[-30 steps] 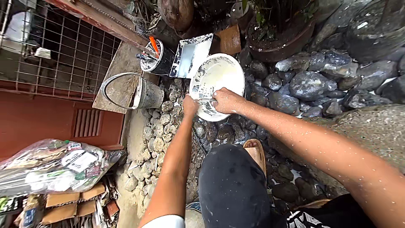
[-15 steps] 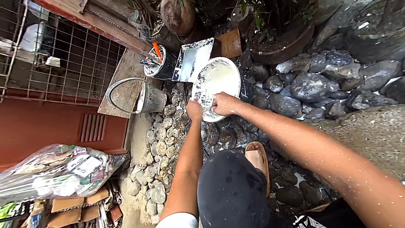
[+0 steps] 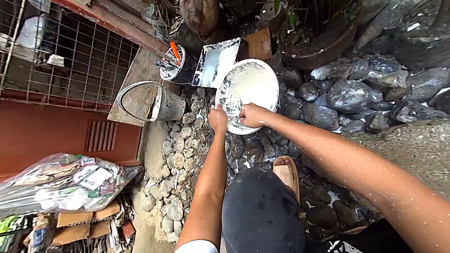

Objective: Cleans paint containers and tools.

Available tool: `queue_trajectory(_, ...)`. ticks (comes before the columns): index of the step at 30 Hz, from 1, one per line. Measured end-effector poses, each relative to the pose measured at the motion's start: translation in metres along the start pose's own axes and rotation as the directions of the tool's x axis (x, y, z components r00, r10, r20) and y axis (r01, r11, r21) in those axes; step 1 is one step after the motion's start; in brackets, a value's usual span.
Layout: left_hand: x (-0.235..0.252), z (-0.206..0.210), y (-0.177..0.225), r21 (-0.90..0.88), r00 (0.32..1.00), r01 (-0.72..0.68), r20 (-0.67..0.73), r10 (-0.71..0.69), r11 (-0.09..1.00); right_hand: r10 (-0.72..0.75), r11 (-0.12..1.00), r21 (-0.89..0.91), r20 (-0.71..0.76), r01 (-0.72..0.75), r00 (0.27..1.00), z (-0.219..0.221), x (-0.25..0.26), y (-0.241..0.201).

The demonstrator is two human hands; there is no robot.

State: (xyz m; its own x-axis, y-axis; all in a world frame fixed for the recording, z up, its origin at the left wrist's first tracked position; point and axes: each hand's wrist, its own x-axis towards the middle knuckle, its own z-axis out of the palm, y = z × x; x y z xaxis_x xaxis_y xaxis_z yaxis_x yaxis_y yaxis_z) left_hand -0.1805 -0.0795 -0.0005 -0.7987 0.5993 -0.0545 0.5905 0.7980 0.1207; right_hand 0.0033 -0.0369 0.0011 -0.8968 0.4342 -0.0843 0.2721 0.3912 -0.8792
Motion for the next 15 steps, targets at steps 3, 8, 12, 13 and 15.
queue_trajectory(3, 0.007, -0.011, -0.007, -0.076, 0.973, -0.137, 0.174, 0.149, 0.988, 0.085, 0.995, 0.058, -0.057, -0.082, 0.995, -0.004, -0.003, -0.009)
queue_trajectory(8, 0.0, -0.012, 0.001, -0.015, 0.983, -0.108, 0.149, 0.109, 0.994, 0.037, 0.998, 0.048, -0.075, -0.033, 0.996, -0.001, 0.002, -0.007)
queue_trajectory(12, 0.009, -0.007, 0.01, 0.13, 0.998, 0.028, 0.053, -0.035, 0.991, 0.007, 0.997, 0.074, -0.068, -0.002, 0.998, 0.005, 0.007, -0.003)
queue_trajectory(13, 0.015, -0.008, 0.012, 0.138, 0.997, 0.028, 0.07, -0.038, 0.99, 0.007, 0.998, 0.064, -0.084, -0.001, 0.996, 0.002, 0.007, -0.005)
queue_trajectory(15, 0.026, -0.006, 0.011, 0.014, 0.994, -0.035, 0.104, 0.033, 0.999, 0.036, 0.997, 0.075, -0.115, -0.028, 0.993, -0.005, 0.007, -0.006)
